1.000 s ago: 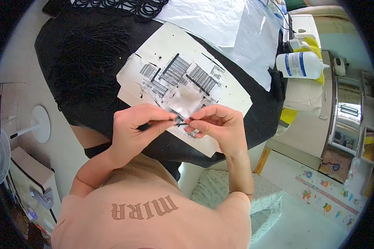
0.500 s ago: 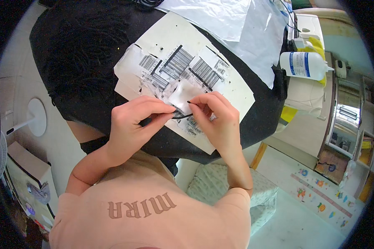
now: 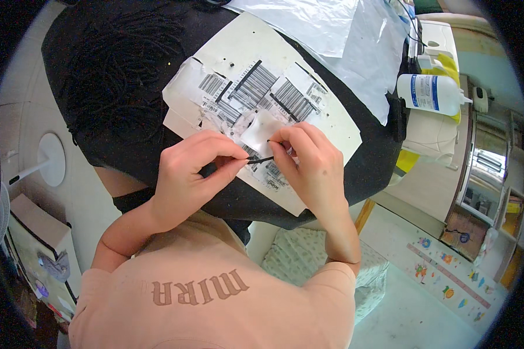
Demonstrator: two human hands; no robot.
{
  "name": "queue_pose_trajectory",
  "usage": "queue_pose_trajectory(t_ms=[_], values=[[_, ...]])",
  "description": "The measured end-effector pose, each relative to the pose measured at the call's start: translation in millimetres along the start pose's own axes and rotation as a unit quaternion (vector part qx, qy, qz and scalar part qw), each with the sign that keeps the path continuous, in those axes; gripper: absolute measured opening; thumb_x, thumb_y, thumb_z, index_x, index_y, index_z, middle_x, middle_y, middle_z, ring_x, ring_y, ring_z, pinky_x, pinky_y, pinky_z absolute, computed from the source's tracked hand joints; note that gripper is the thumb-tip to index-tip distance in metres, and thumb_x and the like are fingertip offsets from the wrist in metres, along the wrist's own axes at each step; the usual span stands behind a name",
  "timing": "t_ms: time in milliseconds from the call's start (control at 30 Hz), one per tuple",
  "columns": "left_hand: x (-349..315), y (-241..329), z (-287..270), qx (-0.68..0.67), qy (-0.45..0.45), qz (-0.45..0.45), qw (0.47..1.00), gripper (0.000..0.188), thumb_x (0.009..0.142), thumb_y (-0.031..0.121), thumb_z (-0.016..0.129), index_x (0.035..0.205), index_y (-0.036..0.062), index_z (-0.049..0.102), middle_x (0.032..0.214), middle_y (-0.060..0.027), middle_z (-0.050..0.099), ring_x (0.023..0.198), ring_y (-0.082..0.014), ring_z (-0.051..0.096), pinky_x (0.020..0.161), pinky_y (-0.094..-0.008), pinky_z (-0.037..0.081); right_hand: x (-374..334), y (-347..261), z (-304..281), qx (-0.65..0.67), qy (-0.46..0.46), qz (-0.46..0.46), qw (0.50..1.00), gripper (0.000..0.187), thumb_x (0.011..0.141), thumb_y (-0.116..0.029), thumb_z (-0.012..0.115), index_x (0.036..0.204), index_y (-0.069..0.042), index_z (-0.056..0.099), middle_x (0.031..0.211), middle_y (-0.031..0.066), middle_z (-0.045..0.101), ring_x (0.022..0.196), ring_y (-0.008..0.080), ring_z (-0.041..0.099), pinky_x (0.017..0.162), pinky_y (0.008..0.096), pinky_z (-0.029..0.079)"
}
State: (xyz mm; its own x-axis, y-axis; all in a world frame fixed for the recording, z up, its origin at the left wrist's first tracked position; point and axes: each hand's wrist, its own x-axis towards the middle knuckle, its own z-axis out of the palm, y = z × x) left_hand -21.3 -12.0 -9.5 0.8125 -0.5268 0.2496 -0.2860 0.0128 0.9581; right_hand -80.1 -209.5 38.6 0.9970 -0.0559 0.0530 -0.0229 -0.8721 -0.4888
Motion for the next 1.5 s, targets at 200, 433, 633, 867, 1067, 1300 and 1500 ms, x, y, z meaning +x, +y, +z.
queue_pose_trajectory(t_ms=[200,433,633,867,1067,1300,1500], values=[[-0.5,-1.6,0.2,0.005,-0.006,0.006,1.0,0.014,0.079,-0.005,0.073,0.09,0.0016,0.067,0.084,-0.0078,0.067,0.068,-0.0145,0.064,0.061,-0.0254,0.052,1.9,0.3,0.1,-0.004,-0.001,-0.003,1.0,0.011,0.078,-0.002,0.073,0.085,-0.004,0.066,0.078,0.0045,0.063,0.068,0.0158,0.065,0.059,0.0266,0.054],[-0.3,-0.4,-0.8,-0.005,-0.016,-0.005,1.0,0.014,0.079,-0.005,0.073,0.089,0.0014,0.067,0.084,-0.008,0.066,0.069,-0.0149,0.065,0.063,-0.0252,0.053,2.8,1.1,0.5,-0.007,0.005,-0.01,1.0,0.011,0.077,-0.002,0.073,0.085,-0.004,0.066,0.078,0.0044,0.063,0.066,0.0155,0.064,0.058,0.0262,0.053],[3.0,1.1,-5.8,-0.043,-0.041,-0.028,0.998,0.014,0.079,-0.005,0.072,0.091,0.0001,0.068,0.084,-0.007,0.066,0.072,-0.0126,0.066,0.065,-0.0242,0.053,2.0,-1.4,-2.8,0.072,0.002,0.048,0.996,0.012,0.079,0.003,0.072,0.088,-0.003,0.066,0.082,0.0039,0.065,0.07,0.0119,0.064,0.062,0.025,0.052],[15.3,8.4,-23.9,-0.26,-0.124,-0.219,0.932,0.009,0.085,-0.004,0.069,0.094,-0.0038,0.068,0.092,-0.0053,0.069,0.085,-0.0092,0.066,0.078,-0.0227,0.054,-9.1,-8.9,-2.8,0.416,-0.052,0.106,0.902,0.008,0.087,0.006,0.065,0.095,0.005,0.065,0.101,0.0108,0.07,0.092,0.0131,0.065,0.081,0.0281,0.055],[17.7,7.9,-30.1,-0.322,-0.141,-0.261,0.899,0.008,0.085,-0.005,0.069,0.093,-0.0042,0.067,0.094,-0.0068,0.07,0.09,-0.0099,0.067,0.084,-0.0233,0.053,-8.9,-17.0,-3.2,0.545,-0.095,0.144,0.821,0.01,0.092,0.006,0.06,0.102,0.007,0.062,0.11,0.0204,0.069,0.096,0.0153,0.066,0.08,0.0297,0.058],[20.9,10.0,-35.6,-0.311,-0.162,-0.274,0.895,0.009,0.083,-0.005,0.071,0.091,-0.0034,0.067,0.091,-0.0069,0.07,0.088,-0.0099,0.067,0.083,-0.0233,0.054,-7.4,-21.9,-4.3,0.523,-0.111,0.168,0.828,0.01,0.092,0.004,0.062,0.101,0.009,0.063,0.106,0.0189,0.07,0.088,0.0128,0.067,0.073,0.0269,0.06],[22.9,11.1,-38.4,-0.295,-0.177,-0.275,0.898,0.01,0.082,-0.005,0.071,0.091,-0.0035,0.067,0.091,-0.0066,0.07,0.086,-0.0093,0.067,0.081,-0.0224,0.054,-8.7,-18.2,-5.0,0.508,-0.129,0.169,0.835,0.013,0.091,0.004,0.063,0.103,0.009,0.063,0.105,0.0181,0.071,0.085,0.0107,0.067,0.071,0.025,0.06]])
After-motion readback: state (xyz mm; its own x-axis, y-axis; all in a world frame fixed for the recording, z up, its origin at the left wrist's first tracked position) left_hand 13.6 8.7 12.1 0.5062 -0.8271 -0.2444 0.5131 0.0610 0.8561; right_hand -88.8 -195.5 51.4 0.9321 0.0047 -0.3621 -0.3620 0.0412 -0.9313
